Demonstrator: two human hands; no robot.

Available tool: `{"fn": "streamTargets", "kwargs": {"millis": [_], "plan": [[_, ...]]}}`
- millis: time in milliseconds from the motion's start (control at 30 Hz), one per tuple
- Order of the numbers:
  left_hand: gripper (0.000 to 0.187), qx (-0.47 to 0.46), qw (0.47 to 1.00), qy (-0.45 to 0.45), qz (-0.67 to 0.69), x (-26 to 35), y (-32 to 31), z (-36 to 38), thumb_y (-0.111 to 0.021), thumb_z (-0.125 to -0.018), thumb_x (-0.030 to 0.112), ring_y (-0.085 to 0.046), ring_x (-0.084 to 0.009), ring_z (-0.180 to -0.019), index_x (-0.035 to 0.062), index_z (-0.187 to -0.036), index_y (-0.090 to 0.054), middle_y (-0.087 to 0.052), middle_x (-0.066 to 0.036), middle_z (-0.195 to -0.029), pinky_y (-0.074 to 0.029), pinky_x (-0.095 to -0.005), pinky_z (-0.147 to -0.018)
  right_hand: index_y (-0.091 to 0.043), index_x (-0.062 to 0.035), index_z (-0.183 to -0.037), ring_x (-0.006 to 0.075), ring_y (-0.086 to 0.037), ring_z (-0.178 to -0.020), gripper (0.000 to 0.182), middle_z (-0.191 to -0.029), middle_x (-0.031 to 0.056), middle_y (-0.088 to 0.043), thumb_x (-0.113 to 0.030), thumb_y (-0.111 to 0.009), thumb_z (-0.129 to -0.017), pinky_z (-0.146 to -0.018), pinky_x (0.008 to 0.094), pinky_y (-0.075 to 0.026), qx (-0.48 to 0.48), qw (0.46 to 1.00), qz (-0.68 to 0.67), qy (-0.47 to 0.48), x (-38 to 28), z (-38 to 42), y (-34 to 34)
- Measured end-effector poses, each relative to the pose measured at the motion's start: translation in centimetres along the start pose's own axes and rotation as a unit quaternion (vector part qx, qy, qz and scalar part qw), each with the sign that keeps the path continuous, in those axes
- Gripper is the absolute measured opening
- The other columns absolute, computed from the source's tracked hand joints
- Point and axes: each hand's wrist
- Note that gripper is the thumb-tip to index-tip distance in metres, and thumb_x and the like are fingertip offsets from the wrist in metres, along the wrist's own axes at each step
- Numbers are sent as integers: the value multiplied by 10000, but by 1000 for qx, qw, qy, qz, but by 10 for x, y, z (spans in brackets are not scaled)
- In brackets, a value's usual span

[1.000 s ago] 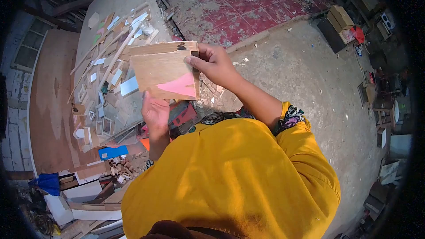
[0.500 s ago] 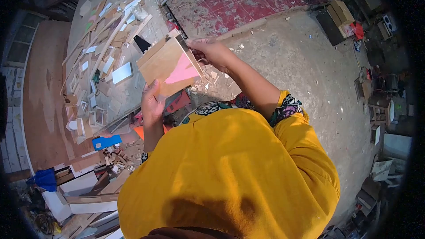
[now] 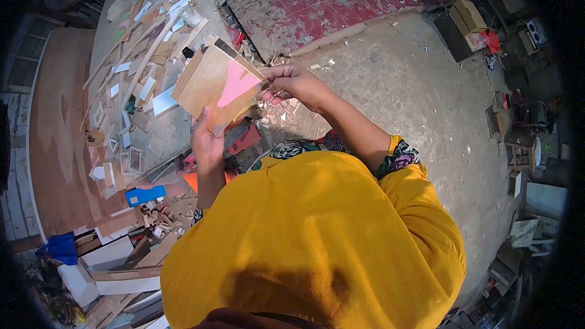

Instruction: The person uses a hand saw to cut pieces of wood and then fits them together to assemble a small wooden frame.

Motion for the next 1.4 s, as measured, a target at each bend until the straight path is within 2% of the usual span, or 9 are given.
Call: {"fn": "streamTargets", "kwargs": {"millis": [100,167,367,500,600,700,867,1100,1400], "plan": [[434,-10,1000,-9,-13,2,-5,2,-561,-867,71,-518,-224,-1113,15,-1265,-397,-518,-110,-1218,-424,-373,-939,-563,26,-1115,122,-627,-784,286,-908,82,-638,-45,-500,-846,-677,222,-515,12,1000,11,2,1,0,-1],[427,-12,1000,-9,-13,2,-7,3,-564,-868,75,-522,-222,-1108,16,-1260,-406,-521,-109,-1215,-429,-372,-937,-603,-3,-1034,95,-607,-745,212,-860,42,-637,-112,-572,-855,-665,209,-497,30,999,31,17,5,-2,-2],[406,-28,999,-13,-20,1,-9,4,-560,-872,78,-530,-219,-1098,19,-1249,-421,-530,-108,-1206,-440,-373,-932,-630,-37,-890,59,-557,-664,151,-757,-3,-617,-182,-632,-844,-639,197,-468,33,995,80,54,9,-4,-3],[398,-23,1000,-2,0,1,-8,5,-550,-875,71,-531,-228,-1097,26,-1250,-421,-529,-108,-1205,-440,-384,-934,-633,-31,-906,63,-570,-674,141,-754,1,-622,-159,-620,-849,-646,198,-470,27,993,102,50,7,-5,-2],[479,-23,1000,7,5,-2,-3,5,-552,-874,93,-495,-242,-1152,64,-1308,-352,-488,-106,-1256,-444,-435,-935,-629,-22,-941,71,-585,-703,155,-803,9,-635,-143,-617,-845,-658,200,-473,24,999,28,22,6,-4,-3],[406,0,999,18,42,-4,-1,5,-543,-880,76,-524,-235,-1105,36,-1259,-402,-525,-111,-1204,-443,-396,-929,-617,-8,-1003,80,-603,-747,198,-864,26,-642,-105,-603,-831,-672,203,-478,23,999,19,46,11,-6,-5],[404,15,998,44,52,-5,5,6,-543,-881,87,-522,-232,-1107,39,-1254,-399,-521,-107,-1204,-449,-392,-920,-588,4,-1088,104,-618,-794,301,-923,54,-635,-13,-529,-793,-712,222,-493,11,999,16,35,12,-6,-7],[424,22,995,76,65,-9,12,7,-547,-881,111,-522,-231,-1109,42,-1266,-383,-516,-102,-1205,-457,-389,-910,-585,14,-1082,117,-620,-797,304,-918,60,-630,-4,-497,-792,-729,238,-500,17,999,15,27,13,-3,-8],[446,24,996,64,57,-9,8,12,-535,-885,107,-531,-240,-1100,66,-1295,-362,-507,-110,-1225,-461,-395,-905,-596,11,-1013,105,-609,-773,206,-900,57,-631,-82,-528,-841,-695,228,-491,22,999,30,39,17,-2,-11]]}}
Point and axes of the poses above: each hand's wrist, its own z-axis away from the middle knuckle, its own y-axis out of the back of the hand, x = y × z
